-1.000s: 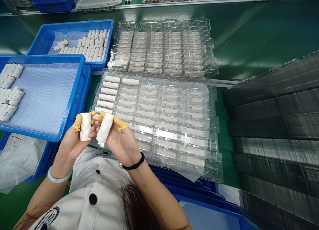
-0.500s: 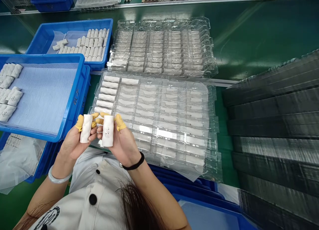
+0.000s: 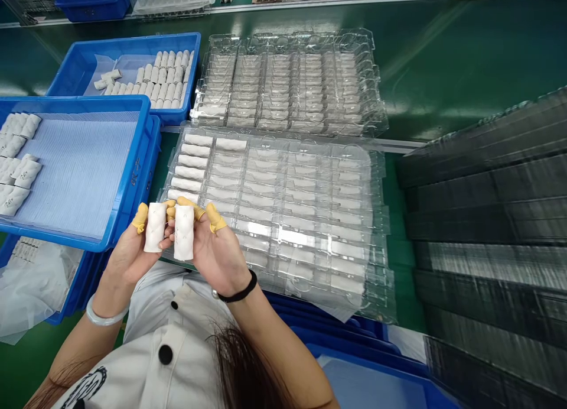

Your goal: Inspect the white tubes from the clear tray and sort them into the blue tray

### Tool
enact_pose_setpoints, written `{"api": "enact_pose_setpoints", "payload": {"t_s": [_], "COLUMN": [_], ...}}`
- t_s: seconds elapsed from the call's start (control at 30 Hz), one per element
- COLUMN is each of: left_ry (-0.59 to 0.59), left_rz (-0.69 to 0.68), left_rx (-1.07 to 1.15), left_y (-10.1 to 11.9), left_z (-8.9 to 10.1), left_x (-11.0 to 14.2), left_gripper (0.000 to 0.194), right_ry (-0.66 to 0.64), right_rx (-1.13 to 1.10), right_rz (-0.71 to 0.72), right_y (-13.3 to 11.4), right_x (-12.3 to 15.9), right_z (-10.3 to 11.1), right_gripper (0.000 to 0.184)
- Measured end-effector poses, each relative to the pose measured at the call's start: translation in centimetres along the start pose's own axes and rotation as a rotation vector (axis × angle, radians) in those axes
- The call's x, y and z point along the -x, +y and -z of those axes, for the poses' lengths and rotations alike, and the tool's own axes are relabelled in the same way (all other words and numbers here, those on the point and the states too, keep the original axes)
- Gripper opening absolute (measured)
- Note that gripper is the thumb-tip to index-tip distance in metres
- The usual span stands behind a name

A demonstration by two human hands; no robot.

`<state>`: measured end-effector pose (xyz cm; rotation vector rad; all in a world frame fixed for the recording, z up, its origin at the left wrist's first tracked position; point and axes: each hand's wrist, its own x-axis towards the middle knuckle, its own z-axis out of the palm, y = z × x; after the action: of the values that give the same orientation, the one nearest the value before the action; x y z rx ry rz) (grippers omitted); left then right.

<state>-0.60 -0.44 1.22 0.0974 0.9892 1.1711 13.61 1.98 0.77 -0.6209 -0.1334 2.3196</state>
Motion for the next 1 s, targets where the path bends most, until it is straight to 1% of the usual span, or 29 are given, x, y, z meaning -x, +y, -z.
{"api": "enact_pose_setpoints", "payload": {"t_s": [0.13, 0.27, 0.4, 0.5, 0.57, 0.63, 0.7, 0.73, 0.83, 0.87, 0.93, 1.0], "left_ry": [-0.003, -0.001, 0.001, -0.011, -0.018, -0.037, -0.050, -0.044, -0.010, -0.007, 0.000, 0.034], "left_rz": [-0.005, -0.046, -0.046, -0.017, 0.012, 0.053, 0.096, 0.111, 0.129, 0.132, 0.130, 0.113], "left_rx": [0.011, -0.011, -0.053, -0.057, -0.030, -0.008, -0.007, -0.012, -0.033, -0.042, -0.066, -0.095], "left_y": [-0.1, -0.4, -0.6, -0.5, -0.4, -0.4, -0.3, -0.2, -0.2, -0.3, -0.5, -0.7], "left_z": [0.0, 0.2, 0.4, 0.2, 0.0, -0.1, -0.1, -0.1, -0.1, -0.1, -0.1, -0.1], "left_x": [0.0, -0.1, -0.2, -0.2, -0.1, -0.1, -0.3, -0.3, -0.7, -0.8, -1.2, -1.5], "left_gripper": [0.049, 0.042, 0.040, 0.043, 0.048, 0.052, 0.055, 0.056, 0.054, 0.053, 0.048, 0.044], "right_ry": [0.024, 0.035, 0.052, 0.041, 0.036, 0.052, 0.088, 0.111, 0.179, 0.195, 0.206, 0.182], "right_rx": [-0.031, -0.055, -0.038, 0.016, 0.051, 0.076, 0.078, 0.066, -0.009, -0.028, -0.045, -0.058], "right_rz": [0.009, 0.034, 0.073, 0.075, 0.070, 0.065, 0.055, 0.050, 0.037, 0.033, 0.026, 0.028], "right_y": [-0.1, -0.1, -0.1, 0.0, 0.2, 0.4, 0.4, 0.4, -0.1, -0.3, -0.7, -1.0], "right_x": [0.1, 0.1, 0.1, 0.1, 0.0, -0.1, -0.2, -0.2, -0.3, -0.3, -0.3, -0.2], "right_z": [-0.1, -0.3, 0.3, 1.1, 1.5, 1.8, 1.7, 1.6, 0.9, 0.7, 0.4, 0.4], "right_gripper": [0.050, 0.039, 0.030, 0.022, 0.021, 0.022, 0.019, 0.021, 0.042, 0.046, 0.047, 0.045]}}
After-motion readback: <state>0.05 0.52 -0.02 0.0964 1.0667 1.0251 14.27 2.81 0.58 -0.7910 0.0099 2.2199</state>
